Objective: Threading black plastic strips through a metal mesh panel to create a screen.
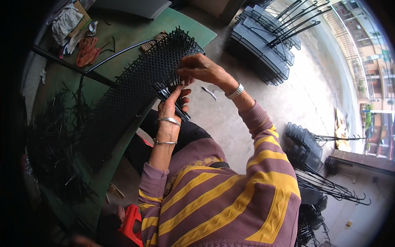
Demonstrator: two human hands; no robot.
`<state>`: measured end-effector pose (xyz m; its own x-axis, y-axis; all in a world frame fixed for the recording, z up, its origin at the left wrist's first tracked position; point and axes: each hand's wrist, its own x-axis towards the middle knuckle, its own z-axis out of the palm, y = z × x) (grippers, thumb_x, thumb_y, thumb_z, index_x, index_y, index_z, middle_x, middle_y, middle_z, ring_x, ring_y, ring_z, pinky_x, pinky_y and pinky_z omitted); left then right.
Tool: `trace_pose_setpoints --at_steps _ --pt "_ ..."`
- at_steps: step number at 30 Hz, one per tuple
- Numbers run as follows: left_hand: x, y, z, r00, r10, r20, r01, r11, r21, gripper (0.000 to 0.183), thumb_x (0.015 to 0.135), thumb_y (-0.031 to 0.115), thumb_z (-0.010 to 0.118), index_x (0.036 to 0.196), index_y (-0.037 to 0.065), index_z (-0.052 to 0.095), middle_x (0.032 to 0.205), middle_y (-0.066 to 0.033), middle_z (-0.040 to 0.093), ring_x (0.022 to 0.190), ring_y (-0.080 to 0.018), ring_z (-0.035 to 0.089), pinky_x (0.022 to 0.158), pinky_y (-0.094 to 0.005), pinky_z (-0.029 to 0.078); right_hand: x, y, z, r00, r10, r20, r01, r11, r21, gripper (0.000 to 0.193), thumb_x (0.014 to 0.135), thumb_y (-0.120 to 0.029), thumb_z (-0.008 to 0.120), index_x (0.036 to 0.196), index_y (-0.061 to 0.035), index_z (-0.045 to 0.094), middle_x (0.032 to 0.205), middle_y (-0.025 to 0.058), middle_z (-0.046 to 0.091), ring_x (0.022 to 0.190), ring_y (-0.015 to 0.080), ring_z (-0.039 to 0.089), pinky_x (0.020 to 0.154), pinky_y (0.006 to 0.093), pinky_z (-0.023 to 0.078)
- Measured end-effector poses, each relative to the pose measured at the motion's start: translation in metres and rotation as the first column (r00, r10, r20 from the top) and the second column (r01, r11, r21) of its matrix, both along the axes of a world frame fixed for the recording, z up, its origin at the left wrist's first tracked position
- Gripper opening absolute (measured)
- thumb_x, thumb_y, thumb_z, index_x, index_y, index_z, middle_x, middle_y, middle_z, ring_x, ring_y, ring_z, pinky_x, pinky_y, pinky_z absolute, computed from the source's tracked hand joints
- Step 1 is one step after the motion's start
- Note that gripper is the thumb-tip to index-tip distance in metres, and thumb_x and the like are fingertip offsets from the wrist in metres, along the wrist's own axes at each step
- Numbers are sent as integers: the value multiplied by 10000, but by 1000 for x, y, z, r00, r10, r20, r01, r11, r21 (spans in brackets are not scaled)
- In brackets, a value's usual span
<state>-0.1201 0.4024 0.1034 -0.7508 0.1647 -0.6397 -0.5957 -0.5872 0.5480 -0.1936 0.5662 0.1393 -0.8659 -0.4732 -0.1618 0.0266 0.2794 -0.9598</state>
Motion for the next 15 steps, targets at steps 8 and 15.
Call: trace_pose_setpoints --at_steps 8,15 --pt "-5 4 -8 1000 19 -6 -19 999 -30 280 880 267 716 1053 57 650 942 -79 731 762 -136 672 510 -231 430 8 11 7 992 -126 0 126 991 -49 190 960 -170 596 969 18 623 836 49 677 760 122 675 685 250 535" --pt "-11 -2 -24 998 23 58 -32 986 164 294 918 311 666 1084 71 632 1035 -111 696 931 -224 661 725 -420 582 -8 22 8 575 -483 -661 574 813 -95 66 954 -46 554 965 7 591 844 88 696 779 155 717 673 247 552"
